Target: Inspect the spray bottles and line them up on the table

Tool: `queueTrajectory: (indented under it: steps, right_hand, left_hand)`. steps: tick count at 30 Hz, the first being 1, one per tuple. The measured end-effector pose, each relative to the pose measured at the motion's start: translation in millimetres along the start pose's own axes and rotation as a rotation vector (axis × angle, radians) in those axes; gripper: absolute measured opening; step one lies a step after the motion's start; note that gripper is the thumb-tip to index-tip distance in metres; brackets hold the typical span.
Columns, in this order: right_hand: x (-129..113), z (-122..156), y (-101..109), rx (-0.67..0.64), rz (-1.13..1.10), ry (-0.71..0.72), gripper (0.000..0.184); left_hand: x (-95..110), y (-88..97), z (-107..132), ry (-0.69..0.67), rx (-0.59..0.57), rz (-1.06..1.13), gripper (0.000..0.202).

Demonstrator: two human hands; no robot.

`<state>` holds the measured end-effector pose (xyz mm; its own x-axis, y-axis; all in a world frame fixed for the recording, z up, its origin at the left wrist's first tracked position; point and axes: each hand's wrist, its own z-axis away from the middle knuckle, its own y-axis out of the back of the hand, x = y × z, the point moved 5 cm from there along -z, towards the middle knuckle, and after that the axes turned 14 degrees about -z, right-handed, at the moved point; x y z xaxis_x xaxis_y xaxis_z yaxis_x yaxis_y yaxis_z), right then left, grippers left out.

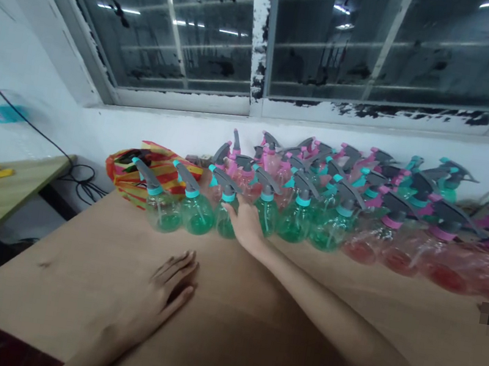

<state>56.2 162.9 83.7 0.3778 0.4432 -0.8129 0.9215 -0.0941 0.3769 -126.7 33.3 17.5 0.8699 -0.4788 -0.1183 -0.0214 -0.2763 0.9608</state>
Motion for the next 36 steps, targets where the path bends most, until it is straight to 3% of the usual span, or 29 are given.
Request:
queueTrajectory:
  steps: [6, 8, 12, 16, 21, 26, 32, 36]
  right_hand:
    - [-2.1, 12.9, 8.9, 0.066, -0.028, 0.041, 0.044]
    - [-5.4, 26.5, 22.8, 0.076, -0.038, 0.064, 0.047]
    - [-3.0, 48.2, 62.7, 0.097, 0.001, 0.056, 0.028]
    - [12.3, 44.0, 93.3, 0.175, 0.118, -0.011, 0.038]
    - [28.5, 18.4, 83.9, 0.152, 0.202, -0.075, 0.056]
    - [35.0, 10.7, 69.1, 0.136, 0.254, -0.102, 0.056]
    - [20.1, 37.8, 77.9, 0.11, 0.309, -0.05, 0.054]
    - [3.7, 71.5, 90.9, 0.062, 0.348, -0.023, 0.058]
  left_hand:
    - [-0.5, 0.1, 0.1, 0.002, 0.0, 0.005, 0.041]
    - [-0.8, -0.7, 0.0, 0.004, 0.002, 0.008, 0.041]
    - [-1.6, -3.7, 0.3, 0.001, 0.006, 0.013, 0.041]
    - [-3.1, -4.5, 1.0, 0.003, 0.032, 0.027, 0.041]
    - [-3.0, -3.5, 0.9, 0.016, 0.027, 0.038, 0.039]
    - [-2.2, -0.9, 0.0, 0.028, 0.019, 0.038, 0.039]
    - [0.2, -3.5, -0.8, 0.058, 0.025, 0.052, 0.038]
    - [23.2, -1.8, -9.6, 0.067, 0.032, 0.097, 0.047]
